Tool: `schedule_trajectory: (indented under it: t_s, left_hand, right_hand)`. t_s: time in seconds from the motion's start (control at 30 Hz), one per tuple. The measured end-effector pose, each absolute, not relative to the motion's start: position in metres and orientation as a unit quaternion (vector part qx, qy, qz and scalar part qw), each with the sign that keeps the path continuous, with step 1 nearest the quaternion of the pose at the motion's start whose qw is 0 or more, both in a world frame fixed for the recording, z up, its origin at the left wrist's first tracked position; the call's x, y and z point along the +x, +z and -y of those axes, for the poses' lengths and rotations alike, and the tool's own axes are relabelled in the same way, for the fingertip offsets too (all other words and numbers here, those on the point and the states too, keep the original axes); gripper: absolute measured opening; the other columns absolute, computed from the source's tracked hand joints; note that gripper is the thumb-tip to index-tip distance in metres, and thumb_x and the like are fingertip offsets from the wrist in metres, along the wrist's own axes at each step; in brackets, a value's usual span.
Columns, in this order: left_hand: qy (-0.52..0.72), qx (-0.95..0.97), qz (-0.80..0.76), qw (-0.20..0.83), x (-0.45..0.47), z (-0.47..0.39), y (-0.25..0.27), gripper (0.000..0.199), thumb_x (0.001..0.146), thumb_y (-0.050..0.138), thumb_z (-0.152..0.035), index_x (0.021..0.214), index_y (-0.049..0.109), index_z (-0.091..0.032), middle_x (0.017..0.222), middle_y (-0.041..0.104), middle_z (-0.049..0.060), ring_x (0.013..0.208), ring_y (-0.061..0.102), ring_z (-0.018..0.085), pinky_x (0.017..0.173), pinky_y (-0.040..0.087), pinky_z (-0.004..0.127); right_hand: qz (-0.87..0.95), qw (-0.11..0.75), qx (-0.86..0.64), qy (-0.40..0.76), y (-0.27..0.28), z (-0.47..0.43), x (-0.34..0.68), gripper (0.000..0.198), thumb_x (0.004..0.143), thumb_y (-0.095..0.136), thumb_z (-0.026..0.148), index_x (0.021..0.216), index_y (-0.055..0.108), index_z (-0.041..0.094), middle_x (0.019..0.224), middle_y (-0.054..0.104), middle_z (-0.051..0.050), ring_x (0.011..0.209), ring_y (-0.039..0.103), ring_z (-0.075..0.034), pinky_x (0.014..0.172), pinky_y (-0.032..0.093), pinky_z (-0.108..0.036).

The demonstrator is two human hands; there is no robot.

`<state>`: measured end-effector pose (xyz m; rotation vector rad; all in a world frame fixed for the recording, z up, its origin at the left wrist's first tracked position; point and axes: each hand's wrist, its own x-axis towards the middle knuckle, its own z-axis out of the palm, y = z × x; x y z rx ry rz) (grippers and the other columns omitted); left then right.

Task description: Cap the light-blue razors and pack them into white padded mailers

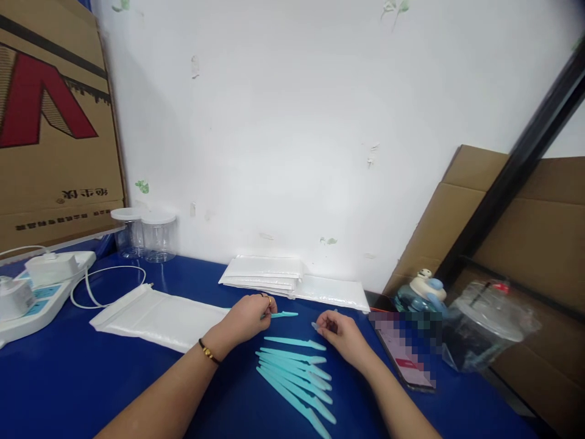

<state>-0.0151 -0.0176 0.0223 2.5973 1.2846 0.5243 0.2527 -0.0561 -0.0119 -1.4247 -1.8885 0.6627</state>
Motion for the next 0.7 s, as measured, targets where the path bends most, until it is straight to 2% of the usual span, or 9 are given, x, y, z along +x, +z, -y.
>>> schedule_trajectory:
  t_s: [0.1,0.2,0.47,0.7]
  left_hand:
    - [0.185,0.886,-0.411,0.108,-0.009,0.021,0.02,0.022,0.071,0.045,-0.012,0.083,0.061,-0.022,0.081,0.065,-0.001,0.07,0.057,0.014,0.062,0.037,0.022]
    - [0.182,0.892,-0.399,0.106,-0.005,0.024,0.02,0.022,0.071,0.045,-0.011,0.082,0.061,-0.022,0.082,0.064,-0.001,0.07,0.056,0.013,0.063,0.036,0.022]
    - [0.178,0.9,-0.381,0.114,0.001,0.027,0.02,0.022,0.073,0.046,-0.011,0.086,0.061,-0.022,0.084,0.064,-0.002,0.075,0.057,0.014,0.067,0.036,0.023]
    - [0.172,0.921,-0.327,0.127,0.01,0.031,0.01,0.019,0.082,0.045,-0.014,0.088,0.061,-0.022,0.091,0.065,-0.001,0.087,0.058,0.015,0.078,0.036,0.025]
  right_hand:
    - [0.706,0.382,-0.531,0.272,-0.009,0.057,0.247,0.012,0.076,0.058,0.026,0.083,0.063,0.017,0.072,0.061,-0.001,0.066,0.054,-0.014,0.06,0.042,-0.023]
    - [0.709,0.394,-0.519,0.269,-0.004,0.06,0.24,0.014,0.077,0.059,0.028,0.084,0.064,0.017,0.073,0.062,-0.001,0.066,0.055,-0.014,0.061,0.043,-0.023]
    - [0.731,0.378,-0.507,0.257,0.001,0.066,0.228,0.011,0.077,0.059,0.025,0.082,0.065,0.018,0.073,0.062,0.0,0.065,0.056,-0.013,0.061,0.044,-0.023]
    - [0.772,0.327,-0.494,0.232,0.0,0.069,0.228,0.009,0.075,0.059,0.023,0.079,0.067,0.02,0.072,0.064,-0.001,0.064,0.057,-0.013,0.058,0.044,-0.022]
